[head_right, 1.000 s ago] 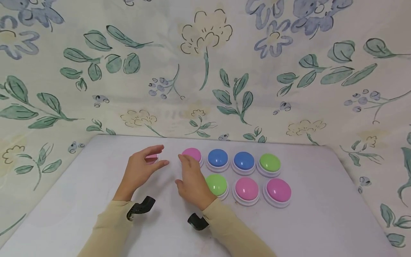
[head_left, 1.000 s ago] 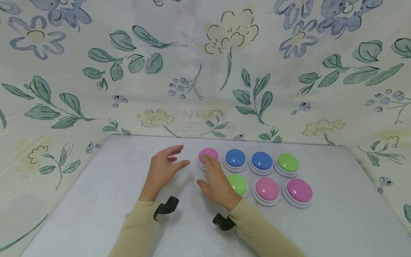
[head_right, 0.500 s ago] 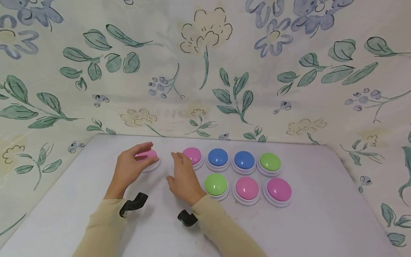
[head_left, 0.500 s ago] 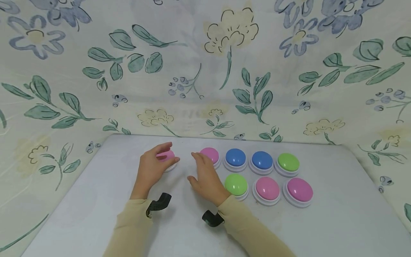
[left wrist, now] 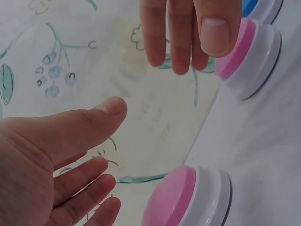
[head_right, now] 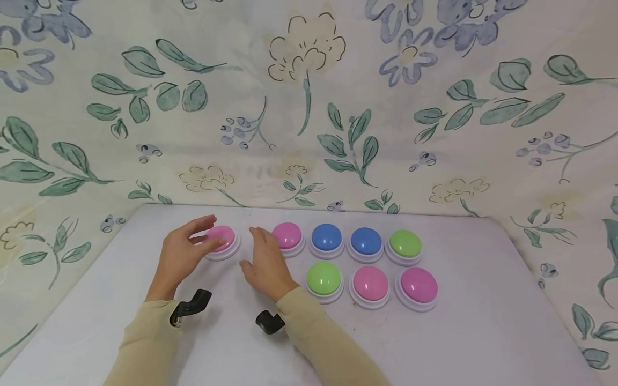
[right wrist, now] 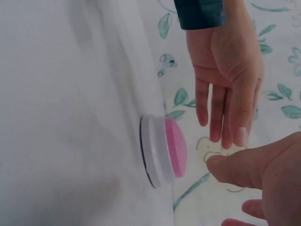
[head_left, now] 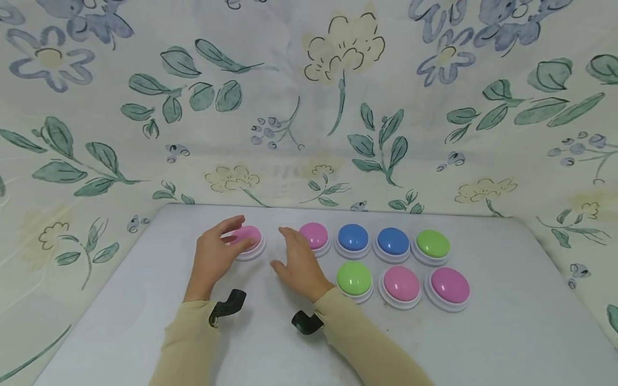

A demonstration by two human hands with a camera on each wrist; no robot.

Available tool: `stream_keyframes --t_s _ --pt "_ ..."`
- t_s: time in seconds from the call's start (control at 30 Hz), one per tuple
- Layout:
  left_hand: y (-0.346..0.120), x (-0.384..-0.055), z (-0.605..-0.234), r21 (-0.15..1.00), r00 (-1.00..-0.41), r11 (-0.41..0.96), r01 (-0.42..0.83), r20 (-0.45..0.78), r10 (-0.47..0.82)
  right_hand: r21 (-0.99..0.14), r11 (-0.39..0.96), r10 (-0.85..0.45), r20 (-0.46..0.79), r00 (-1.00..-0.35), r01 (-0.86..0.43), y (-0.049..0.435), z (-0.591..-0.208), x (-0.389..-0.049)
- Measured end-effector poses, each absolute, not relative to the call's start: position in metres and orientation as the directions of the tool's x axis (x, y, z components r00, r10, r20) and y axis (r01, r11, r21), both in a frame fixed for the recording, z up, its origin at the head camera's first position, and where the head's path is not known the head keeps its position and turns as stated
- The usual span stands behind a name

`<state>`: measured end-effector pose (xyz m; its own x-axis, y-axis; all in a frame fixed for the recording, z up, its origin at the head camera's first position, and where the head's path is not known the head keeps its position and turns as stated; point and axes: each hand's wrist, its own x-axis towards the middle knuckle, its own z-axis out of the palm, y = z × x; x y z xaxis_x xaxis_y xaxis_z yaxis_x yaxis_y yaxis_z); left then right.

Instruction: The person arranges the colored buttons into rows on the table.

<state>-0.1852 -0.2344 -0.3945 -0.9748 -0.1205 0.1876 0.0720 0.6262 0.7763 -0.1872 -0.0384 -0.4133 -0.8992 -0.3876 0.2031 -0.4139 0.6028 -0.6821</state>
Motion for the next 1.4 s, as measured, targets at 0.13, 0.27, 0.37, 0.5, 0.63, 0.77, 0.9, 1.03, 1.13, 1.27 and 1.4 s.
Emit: stream_keyframes --t_s 0.13,0.27,0.37,0.5,0.63,0.77,0.9,1.03,1.13,1.27,1.4 --pt "-0.24 -0.186 -0.397 0.768 -0.974 0.634 0.086 0.199 -0.11 -0.702 0.594 -0.386 0.179 -0.905 -0.392 -0.046 -0.415 -0.19" --pt "-0.247 -0.185 -0.401 0.764 -0.979 0.642 0.07 0.176 -0.102 -0.698 0.611 -0.394 0.142 -0.908 -0.374 -0.055 -0.417 -0.193" --pt "-0.252 -0.186 -0.406 0.767 -0.981 0.639 0.057 0.16 -0.105 -0.697 0.618 -0.399 0.122 -0.909 -0.365 -0.06 -0.42 -0.196" --pt "-0.258 -0.187 -0.412 0.773 -0.982 0.632 0.052 0.155 -0.108 -0.704 0.612 -0.413 0.104 -0.905 -0.361 -0.065 -0.424 -0.2" --pt "-0.264 -0.188 -0.415 0.783 -0.987 0.621 0.05 0.134 -0.09 -0.696 0.606 -0.44 0.111 -0.891 -0.386 -0.067 -0.427 -0.204" --pt "-0.27 -0.187 -0.418 0.78 -0.993 0.623 0.066 0.115 -0.04 -0.686 0.605 -0.459 0.116 -0.881 -0.405 -0.069 -0.43 -0.209" --pt "-0.273 -0.188 -0.42 0.77 -0.995 0.634 0.074 0.102 -0.008 -0.688 0.601 -0.474 0.105 -0.874 -0.408 -0.072 -0.432 -0.214" --pt "-0.274 -0.188 -0.42 0.772 -0.997 0.633 0.059 0.081 -0.005 -0.704 0.578 -0.5 0.095 -0.861 -0.413 -0.076 -0.437 -0.222" --pt "-0.275 -0.189 -0.42 0.77 -0.998 0.637 0.045 0.065 -0.008 -0.717 0.567 -0.511 0.079 -0.856 -0.405 -0.079 -0.439 -0.225" --pt "-0.277 -0.189 -0.422 0.768 -0.998 0.639 0.043 0.057 -0.002 -0.72 0.57 -0.516 0.062 -0.855 -0.396 -0.084 -0.439 -0.226" --pt "-0.28 -0.189 -0.424 0.766 -0.999 0.641 0.043 0.044 0.015 -0.722 0.569 -0.508 0.067 -0.859 -0.393 -0.088 -0.441 -0.227"
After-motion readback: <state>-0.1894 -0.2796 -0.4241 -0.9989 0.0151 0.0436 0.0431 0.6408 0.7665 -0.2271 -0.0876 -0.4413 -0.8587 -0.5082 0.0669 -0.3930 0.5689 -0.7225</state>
